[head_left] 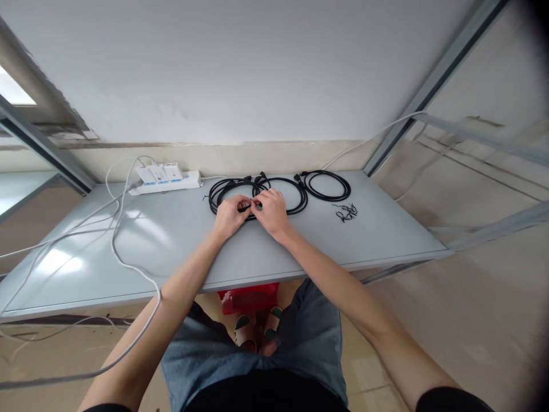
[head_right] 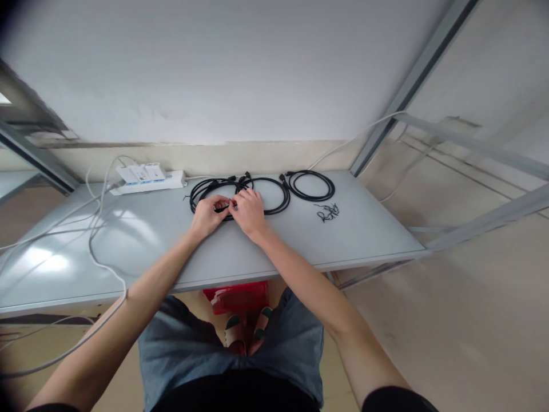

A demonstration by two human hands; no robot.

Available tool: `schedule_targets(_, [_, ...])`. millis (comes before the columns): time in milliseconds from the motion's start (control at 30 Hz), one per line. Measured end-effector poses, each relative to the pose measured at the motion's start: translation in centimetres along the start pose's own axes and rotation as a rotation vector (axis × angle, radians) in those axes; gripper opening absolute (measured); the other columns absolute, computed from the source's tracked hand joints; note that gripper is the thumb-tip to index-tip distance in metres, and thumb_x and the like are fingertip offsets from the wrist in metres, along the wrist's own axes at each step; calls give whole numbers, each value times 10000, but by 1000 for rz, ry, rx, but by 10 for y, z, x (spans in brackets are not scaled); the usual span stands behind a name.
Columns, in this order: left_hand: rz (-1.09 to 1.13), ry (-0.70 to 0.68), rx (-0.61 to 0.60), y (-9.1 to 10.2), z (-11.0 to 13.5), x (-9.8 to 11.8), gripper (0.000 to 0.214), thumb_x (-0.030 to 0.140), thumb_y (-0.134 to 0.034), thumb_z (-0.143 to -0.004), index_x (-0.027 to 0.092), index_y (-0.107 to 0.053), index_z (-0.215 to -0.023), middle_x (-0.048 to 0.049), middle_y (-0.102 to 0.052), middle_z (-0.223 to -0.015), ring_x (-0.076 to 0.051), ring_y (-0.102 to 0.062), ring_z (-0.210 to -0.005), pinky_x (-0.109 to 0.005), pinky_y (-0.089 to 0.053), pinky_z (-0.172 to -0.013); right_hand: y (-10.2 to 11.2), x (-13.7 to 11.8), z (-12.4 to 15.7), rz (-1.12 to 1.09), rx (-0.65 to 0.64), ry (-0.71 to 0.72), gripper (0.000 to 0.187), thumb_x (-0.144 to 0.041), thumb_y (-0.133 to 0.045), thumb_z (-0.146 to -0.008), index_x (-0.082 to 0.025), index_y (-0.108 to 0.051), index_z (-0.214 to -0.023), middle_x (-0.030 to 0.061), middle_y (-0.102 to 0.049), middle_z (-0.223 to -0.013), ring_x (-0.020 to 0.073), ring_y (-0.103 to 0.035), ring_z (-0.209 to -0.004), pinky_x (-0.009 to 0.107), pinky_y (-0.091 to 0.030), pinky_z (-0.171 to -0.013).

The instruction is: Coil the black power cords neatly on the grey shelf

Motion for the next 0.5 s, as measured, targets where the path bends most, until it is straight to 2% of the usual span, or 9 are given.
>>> schedule_targets(200, [14, -50, -6, 0, 1, -1, 233, 325, -688, -910, 200, -791, -1077, -61, -771, -946, -207, -678, -827, -332, -546, -820, 1, 1, -1, -28, 8, -27, 176, -149, -636, -979, -210, -769, -881, 73, -748, -954, 266, -617, -1005, 411, -424, -909])
schedule_targets(500, [7, -144, -11, 6, 1, 10, 269, 275, -555, -988, 200, -804, -1058, -56, -763, -925, -181, -634, -770, -315, -511, -773, 3, 2, -2, -45, 33, -14, 155, -151, -646, -978, -203, -783, -928, 74, -760, -1001, 254, -656, -1027, 401, -434, -950])
Point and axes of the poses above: each hand's wrist, its own z-axis away from the middle knuckle, its own y-axis out of the back of the hand, x = y × z, the point moved 2 cm from there along -z, towards the middle knuckle
